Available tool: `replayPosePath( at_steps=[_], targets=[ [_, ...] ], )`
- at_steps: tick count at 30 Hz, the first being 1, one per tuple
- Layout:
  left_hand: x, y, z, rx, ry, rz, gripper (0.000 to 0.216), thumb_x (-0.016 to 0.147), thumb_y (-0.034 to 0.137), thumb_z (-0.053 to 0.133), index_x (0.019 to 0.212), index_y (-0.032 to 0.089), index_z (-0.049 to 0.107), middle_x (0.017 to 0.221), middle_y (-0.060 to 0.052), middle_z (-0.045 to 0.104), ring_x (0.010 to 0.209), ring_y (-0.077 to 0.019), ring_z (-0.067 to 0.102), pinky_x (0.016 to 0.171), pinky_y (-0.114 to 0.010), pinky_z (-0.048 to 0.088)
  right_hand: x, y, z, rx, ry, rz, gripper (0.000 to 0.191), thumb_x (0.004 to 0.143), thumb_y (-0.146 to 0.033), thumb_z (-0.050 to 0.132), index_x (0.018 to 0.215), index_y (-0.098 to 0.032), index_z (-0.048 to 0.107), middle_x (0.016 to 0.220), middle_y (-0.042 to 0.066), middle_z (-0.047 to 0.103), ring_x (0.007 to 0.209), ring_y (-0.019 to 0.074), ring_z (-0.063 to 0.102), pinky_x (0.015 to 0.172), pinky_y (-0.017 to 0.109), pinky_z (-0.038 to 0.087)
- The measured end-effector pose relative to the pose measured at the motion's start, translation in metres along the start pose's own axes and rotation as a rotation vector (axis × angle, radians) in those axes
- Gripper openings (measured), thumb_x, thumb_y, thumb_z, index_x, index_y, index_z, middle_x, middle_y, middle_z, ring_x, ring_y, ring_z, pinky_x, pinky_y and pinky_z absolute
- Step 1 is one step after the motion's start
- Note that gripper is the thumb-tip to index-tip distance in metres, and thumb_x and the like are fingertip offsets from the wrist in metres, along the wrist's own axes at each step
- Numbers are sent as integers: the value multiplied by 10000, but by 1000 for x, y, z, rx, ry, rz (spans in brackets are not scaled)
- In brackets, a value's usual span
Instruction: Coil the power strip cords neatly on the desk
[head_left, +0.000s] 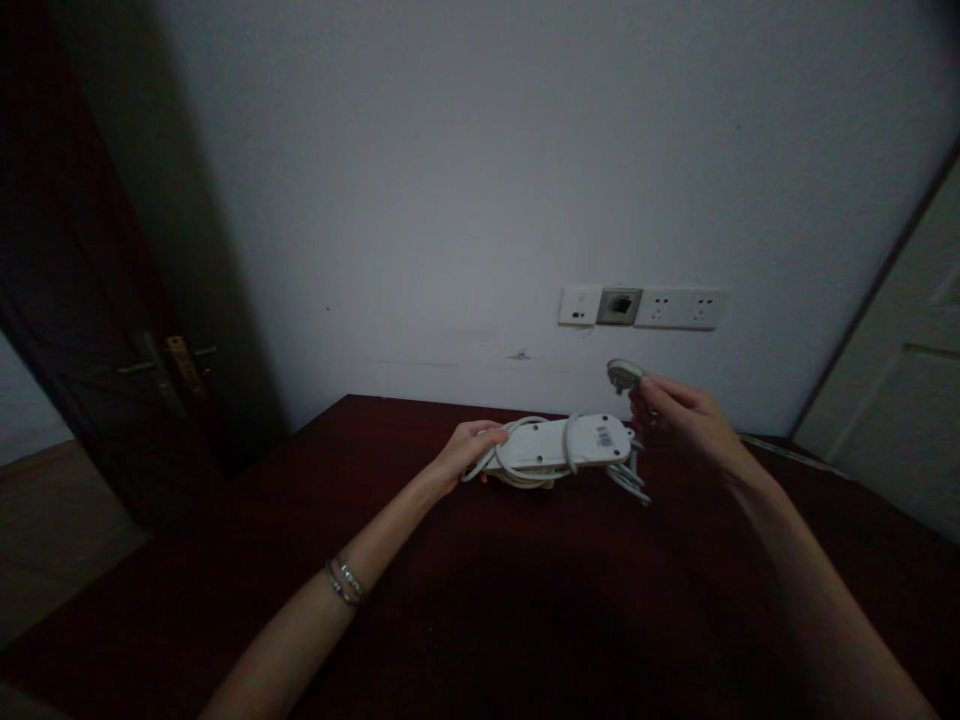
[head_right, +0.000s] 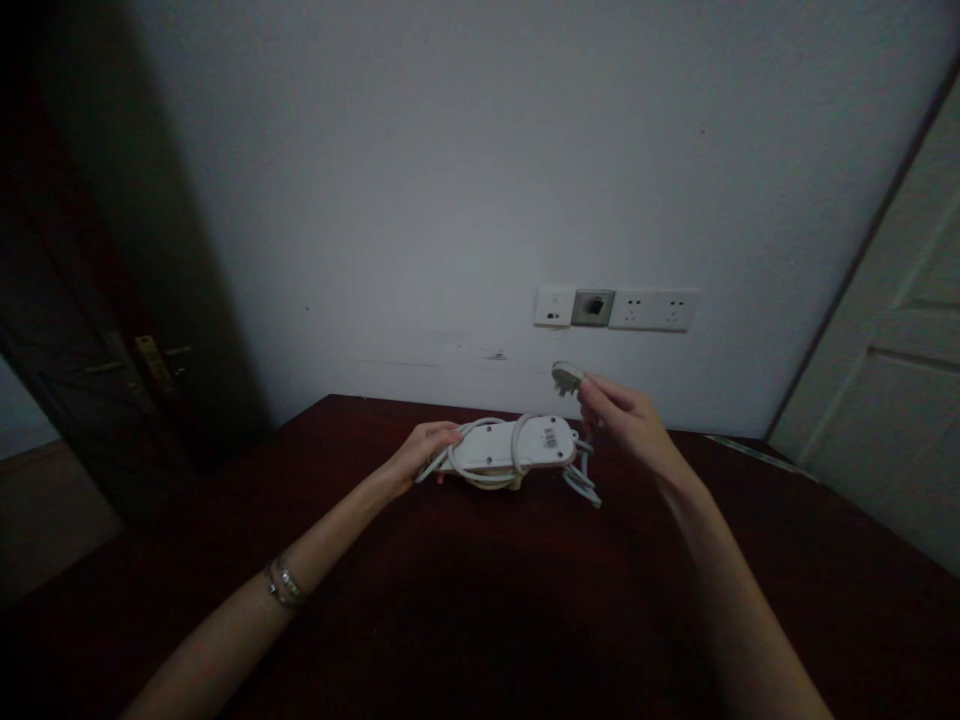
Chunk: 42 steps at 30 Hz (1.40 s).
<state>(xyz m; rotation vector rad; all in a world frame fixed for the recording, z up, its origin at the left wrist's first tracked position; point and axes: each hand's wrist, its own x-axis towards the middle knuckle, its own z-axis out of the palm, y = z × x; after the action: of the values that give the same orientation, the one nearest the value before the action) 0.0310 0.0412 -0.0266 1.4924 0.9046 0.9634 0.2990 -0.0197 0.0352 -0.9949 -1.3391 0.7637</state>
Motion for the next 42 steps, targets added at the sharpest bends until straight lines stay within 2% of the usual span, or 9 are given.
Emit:
replayPosePath(
  at_steps=[3, 5, 10, 15, 19, 23, 29, 37, 42],
  targets=[
    [3, -5, -6, 48, -21, -20, 330, 689, 405, 578, 838, 115, 627, 540, 23, 519, 421, -85, 450, 342, -183, 349, -7, -12, -5, -225, -238, 8, 278, 609, -374, 742, 831, -212, 706, 722, 27, 636, 659, 170, 551, 568, 287, 434],
    [4, -6, -10, 95, -24, -19, 333, 697, 399, 568, 859, 117, 633, 537, 27, 511, 419, -84, 443, 340, -179, 328, -10, -17, -2, -304, -343, 12, 305, 581, -329, 758, 865, -223, 724, 795, 42, 668, 719, 199, 576, 626, 327, 452],
    [7, -4, -26, 192, 9, -14, 322, 690, 350, 577, 901, 116, 649, 579, 11, 556, 452, -79, 435, 387, -177, 298, -8, -12, 13, -312, -422, 81, 316, 602, -320, 738, 901, -221, 731, 861, 49, 687, 772, 220, 586, 681, 340, 458],
    [12, -5, -43, 233, -65, 20, 313, 680, 373, 597, 843, 114, 661, 650, -10, 594, 563, -102, 487, 511, -199, 355, -7, 0, 26, -309, -519, 106, 293, 685, -403, 656, 890, -206, 727, 824, 41, 681, 735, 190, 564, 635, 293, 447],
    [14, -6, -52, 360, -122, 122, 272, 657, 356, 625, 783, 120, 672, 683, -18, 611, 651, -122, 517, 606, -218, 372, -10, 1, 33, -308, -713, 127, 273, 702, -415, 633, 842, -202, 730, 773, 27, 659, 691, 159, 536, 623, 266, 432],
    [14, -6, -57, 430, -201, 145, 249, 645, 331, 633, 777, 124, 678, 679, -18, 616, 644, -119, 514, 615, -220, 368, -14, 5, 40, -312, -881, 163, 303, 736, -407, 609, 923, -192, 714, 720, 14, 622, 639, 126, 510, 594, 239, 412],
    [15, -6, -62, 467, -243, 180, 214, 654, 299, 612, 759, 128, 688, 700, -22, 643, 668, -122, 533, 646, -223, 384, -22, 11, 50, -227, -986, 256, 480, 713, -356, 653, 1169, -217, 595, 607, -43, 475, 509, 71, 373, 456, 177, 294],
    [11, 5, -58, 491, -296, 220, 220, 656, 306, 621, 779, 142, 700, 743, -39, 663, 690, -135, 553, 660, -241, 397, -26, 5, 49, -363, -963, 249, 418, 739, -410, 616, 1097, -198, 649, 570, -30, 492, 454, 64, 378, 411, 176, 292],
    [10, 6, -56, 488, -309, 216, 196, 663, 288, 619, 763, 145, 707, 734, -42, 666, 665, -124, 551, 643, -230, 395, -31, 3, 53, -441, -909, 221, 383, 708, -396, 638, 1037, -203, 670, 702, 7, 576, 530, 88, 469, 457, 192, 371]
  ],
)
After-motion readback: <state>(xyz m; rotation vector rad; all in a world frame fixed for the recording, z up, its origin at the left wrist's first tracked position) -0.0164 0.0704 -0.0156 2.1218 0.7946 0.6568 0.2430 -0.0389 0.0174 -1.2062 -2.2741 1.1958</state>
